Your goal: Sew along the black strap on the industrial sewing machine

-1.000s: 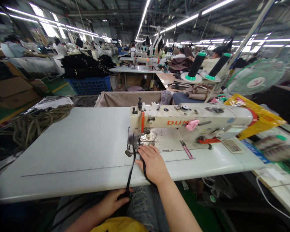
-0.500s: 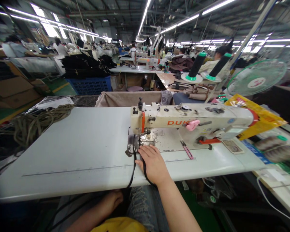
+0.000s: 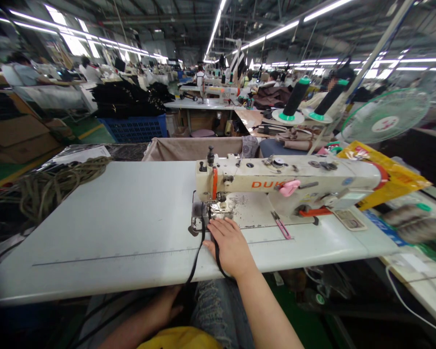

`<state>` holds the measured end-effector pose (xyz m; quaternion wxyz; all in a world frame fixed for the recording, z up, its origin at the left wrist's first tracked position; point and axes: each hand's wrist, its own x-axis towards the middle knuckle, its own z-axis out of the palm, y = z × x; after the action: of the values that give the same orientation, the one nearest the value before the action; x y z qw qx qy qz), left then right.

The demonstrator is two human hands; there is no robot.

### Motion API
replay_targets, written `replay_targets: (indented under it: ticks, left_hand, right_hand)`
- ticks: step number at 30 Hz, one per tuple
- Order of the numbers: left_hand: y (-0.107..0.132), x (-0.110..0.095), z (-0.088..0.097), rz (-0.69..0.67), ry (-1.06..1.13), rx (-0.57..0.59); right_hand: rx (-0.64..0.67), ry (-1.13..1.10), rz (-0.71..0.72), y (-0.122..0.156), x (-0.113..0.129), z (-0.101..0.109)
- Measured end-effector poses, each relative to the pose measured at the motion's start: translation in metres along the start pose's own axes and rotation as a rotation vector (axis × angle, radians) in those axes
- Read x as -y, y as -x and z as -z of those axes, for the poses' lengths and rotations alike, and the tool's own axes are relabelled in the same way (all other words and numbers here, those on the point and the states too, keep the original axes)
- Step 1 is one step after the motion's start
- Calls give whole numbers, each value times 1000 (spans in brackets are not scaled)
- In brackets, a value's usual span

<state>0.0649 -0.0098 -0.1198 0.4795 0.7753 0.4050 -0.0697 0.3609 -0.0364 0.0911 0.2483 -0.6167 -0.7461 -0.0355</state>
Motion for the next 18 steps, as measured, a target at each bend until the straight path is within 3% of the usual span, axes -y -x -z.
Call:
replay_targets:
  ticks: [5, 9, 12, 18]
  left_hand:
    - [4, -37, 9, -161, 99, -107]
    - [9, -60, 20, -319, 218, -53]
    - [6, -57, 21, -380, 212, -7]
    - [-8, -20, 1, -189, -28, 42]
  right_hand:
    - [8, -5, -4, 1, 0, 0]
    - [11, -10, -4, 1, 0, -1]
    - [8, -10, -7, 2, 0, -1]
    - [-6, -14, 0, 1, 0, 0]
